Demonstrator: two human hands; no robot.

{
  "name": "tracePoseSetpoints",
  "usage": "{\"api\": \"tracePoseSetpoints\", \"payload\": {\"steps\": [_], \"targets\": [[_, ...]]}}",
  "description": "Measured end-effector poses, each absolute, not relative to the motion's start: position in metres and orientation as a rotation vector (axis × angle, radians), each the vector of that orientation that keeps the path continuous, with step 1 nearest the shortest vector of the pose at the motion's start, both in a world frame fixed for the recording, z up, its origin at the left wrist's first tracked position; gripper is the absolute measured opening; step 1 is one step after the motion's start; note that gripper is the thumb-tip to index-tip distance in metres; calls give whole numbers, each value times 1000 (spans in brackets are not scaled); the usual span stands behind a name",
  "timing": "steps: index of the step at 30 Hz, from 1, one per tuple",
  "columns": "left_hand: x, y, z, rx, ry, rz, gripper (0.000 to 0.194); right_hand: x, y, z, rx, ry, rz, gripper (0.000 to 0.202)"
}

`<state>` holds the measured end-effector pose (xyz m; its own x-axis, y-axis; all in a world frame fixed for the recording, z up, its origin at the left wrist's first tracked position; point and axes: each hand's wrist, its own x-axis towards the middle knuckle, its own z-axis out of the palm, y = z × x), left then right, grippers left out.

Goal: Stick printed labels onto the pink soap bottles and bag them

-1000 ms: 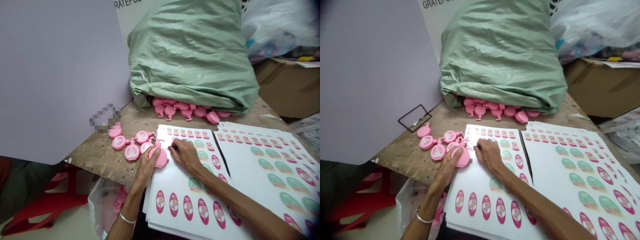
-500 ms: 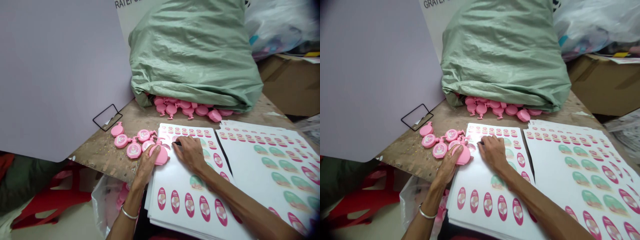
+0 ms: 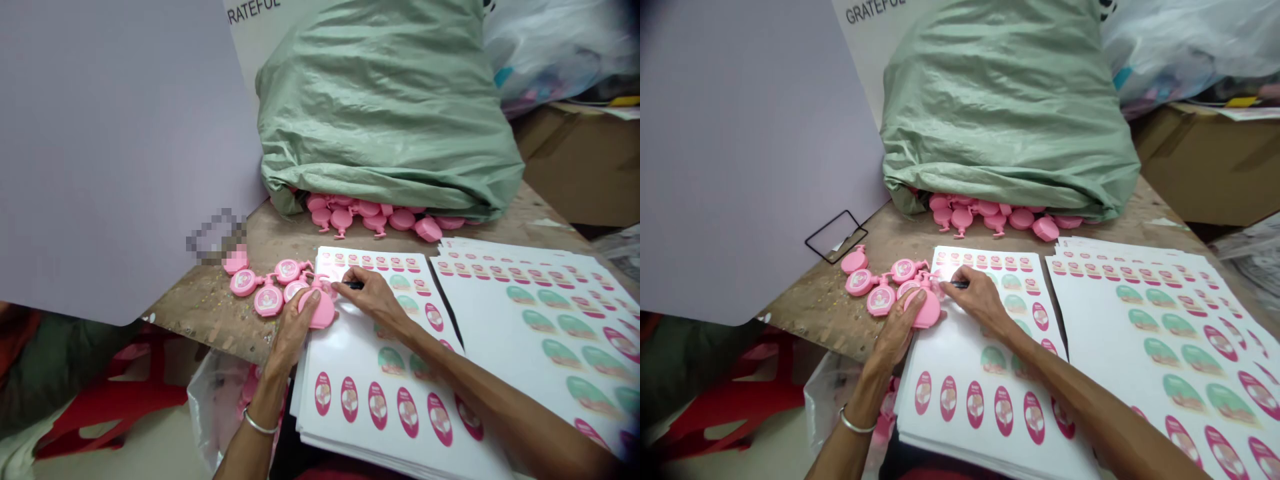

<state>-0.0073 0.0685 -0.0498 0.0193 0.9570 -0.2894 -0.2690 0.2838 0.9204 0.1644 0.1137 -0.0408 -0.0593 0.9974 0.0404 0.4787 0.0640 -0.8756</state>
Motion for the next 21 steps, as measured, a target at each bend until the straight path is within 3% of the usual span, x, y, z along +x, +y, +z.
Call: {"api": "tracePoseSetpoints", "payload": {"steps": [5, 13, 21], "targets": [[-6, 63, -43, 746, 1152, 1218, 50, 181, 112, -20, -1420, -1446, 1018, 42], [4, 53, -7, 608, 1077, 1239, 60, 172, 65, 14, -1275, -1577, 1078, 33], [12, 48, -11, 623, 1049, 1217, 64, 165, 54, 19, -1257, -1616, 996, 28]]}}
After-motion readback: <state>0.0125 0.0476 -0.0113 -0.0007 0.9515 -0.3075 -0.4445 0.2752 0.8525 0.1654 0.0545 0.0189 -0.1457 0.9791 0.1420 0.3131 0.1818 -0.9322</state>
